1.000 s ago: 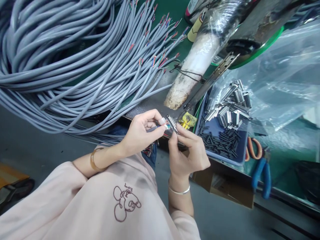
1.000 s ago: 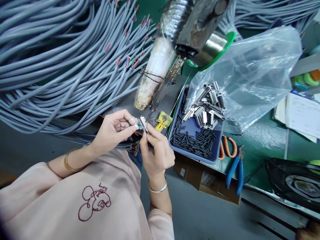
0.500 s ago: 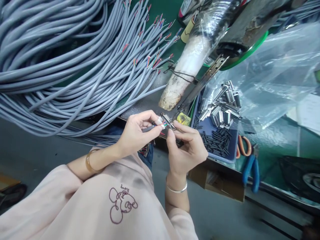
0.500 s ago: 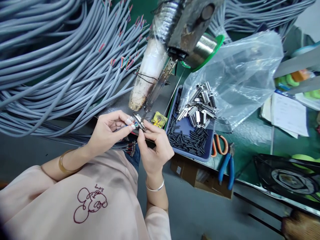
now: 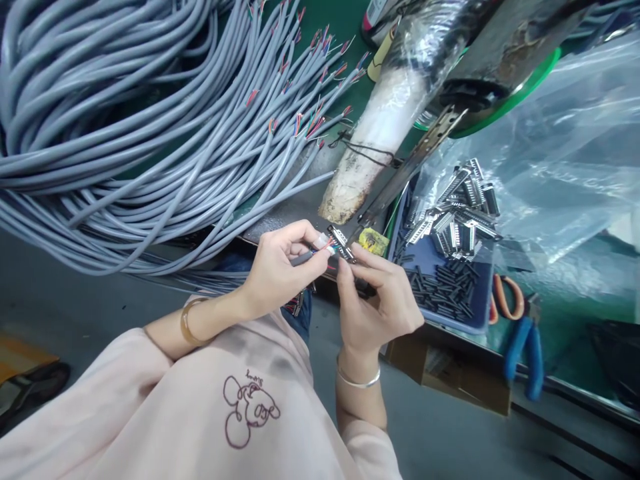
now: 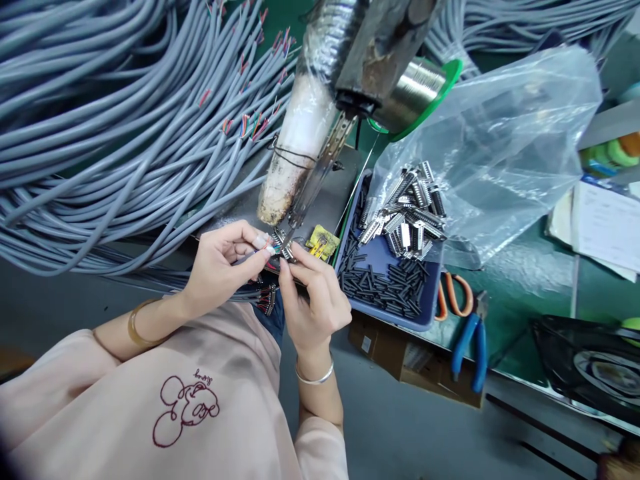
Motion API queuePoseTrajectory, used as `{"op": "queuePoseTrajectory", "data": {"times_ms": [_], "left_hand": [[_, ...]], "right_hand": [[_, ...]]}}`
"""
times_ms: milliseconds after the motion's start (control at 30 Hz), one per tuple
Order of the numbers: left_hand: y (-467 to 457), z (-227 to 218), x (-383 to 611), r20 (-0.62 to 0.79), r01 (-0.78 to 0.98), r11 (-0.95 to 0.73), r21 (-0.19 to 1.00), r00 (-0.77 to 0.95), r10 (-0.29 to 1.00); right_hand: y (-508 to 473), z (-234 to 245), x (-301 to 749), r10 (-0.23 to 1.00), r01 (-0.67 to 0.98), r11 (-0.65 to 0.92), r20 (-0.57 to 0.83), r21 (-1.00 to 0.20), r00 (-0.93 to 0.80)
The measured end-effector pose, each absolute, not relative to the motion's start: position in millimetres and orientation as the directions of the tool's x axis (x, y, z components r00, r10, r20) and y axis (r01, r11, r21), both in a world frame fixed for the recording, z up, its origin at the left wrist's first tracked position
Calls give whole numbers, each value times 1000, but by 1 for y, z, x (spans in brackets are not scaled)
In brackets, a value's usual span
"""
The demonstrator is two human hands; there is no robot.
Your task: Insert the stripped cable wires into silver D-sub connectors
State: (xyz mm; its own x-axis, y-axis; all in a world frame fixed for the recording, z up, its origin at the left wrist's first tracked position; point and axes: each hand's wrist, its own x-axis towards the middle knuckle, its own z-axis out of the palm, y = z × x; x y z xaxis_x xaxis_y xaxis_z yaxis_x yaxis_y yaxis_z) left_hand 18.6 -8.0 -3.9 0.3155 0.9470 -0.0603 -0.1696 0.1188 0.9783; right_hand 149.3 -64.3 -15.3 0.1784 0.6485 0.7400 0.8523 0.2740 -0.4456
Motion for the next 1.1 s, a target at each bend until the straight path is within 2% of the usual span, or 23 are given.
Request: {"op": "queuePoseTrajectory", "data": {"times_ms": [300,567,1100], "left_hand": [[-3,9,20,-37,-160,97,982,337,941],[2,11,15,-128,-100,179,979,382,915],[0,7,12,-189,-77,241,967,417,889]], "right_hand": [[-65,-9,151,606,896,265,784,-356,133],[-66,-13,156,607,928,299,794,-222,-5],[-71,-15,157,625,925,321,779,-203,-45]]}}
